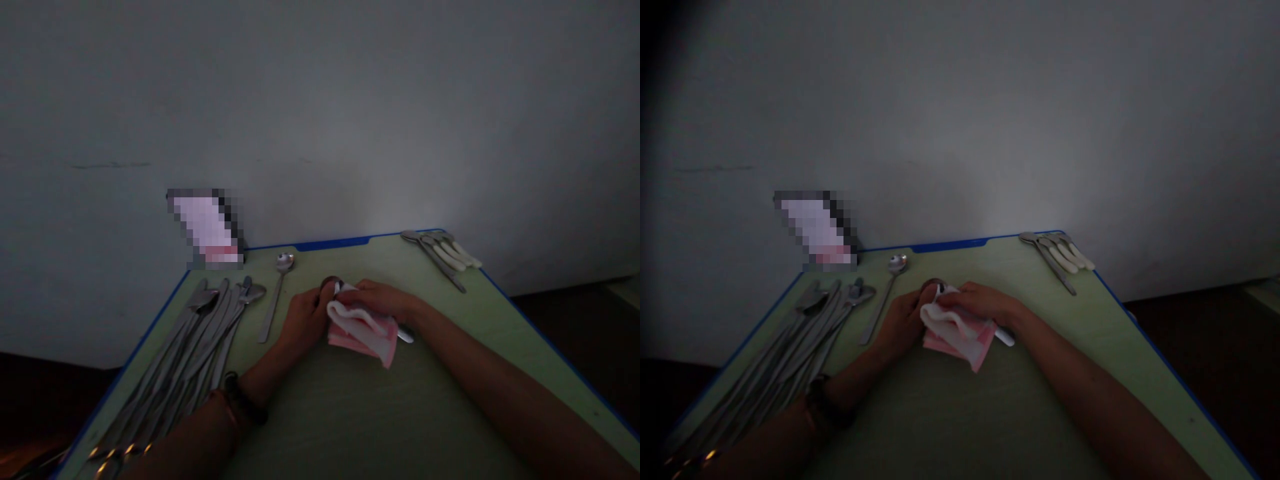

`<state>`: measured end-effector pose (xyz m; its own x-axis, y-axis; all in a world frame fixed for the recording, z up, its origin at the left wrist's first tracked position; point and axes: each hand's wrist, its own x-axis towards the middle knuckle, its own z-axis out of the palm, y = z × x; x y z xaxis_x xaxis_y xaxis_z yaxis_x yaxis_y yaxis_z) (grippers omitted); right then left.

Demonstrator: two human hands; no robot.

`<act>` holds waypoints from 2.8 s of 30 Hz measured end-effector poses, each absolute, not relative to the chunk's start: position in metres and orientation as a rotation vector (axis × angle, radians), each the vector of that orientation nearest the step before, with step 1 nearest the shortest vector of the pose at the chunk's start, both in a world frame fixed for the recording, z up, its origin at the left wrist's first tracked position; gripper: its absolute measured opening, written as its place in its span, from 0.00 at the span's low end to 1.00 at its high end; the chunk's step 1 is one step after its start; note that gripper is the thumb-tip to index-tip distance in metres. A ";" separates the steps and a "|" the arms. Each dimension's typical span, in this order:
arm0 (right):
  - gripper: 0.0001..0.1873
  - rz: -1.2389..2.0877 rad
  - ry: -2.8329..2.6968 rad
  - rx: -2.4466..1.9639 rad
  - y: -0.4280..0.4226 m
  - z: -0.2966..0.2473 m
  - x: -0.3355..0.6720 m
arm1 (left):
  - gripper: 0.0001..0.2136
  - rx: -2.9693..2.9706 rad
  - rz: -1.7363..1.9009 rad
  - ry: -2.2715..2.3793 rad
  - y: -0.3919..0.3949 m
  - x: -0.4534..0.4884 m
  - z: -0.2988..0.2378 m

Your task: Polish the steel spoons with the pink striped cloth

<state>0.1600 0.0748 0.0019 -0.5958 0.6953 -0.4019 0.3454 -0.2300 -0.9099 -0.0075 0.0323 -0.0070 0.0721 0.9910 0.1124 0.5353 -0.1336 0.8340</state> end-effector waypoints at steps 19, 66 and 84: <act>0.22 1.933 -1.737 -0.910 0.081 -0.016 0.166 | 0.16 1.697 1.003 1.397 0.039 -0.013 -0.012; 0.24 1.629 -2.109 -0.959 0.079 -0.008 0.160 | 0.14 1.265 1.423 1.391 0.048 -0.013 -0.017; 0.19 2.052 -1.506 -0.998 0.081 -0.012 0.169 | 0.18 1.262 1.350 1.024 0.045 -0.015 -0.014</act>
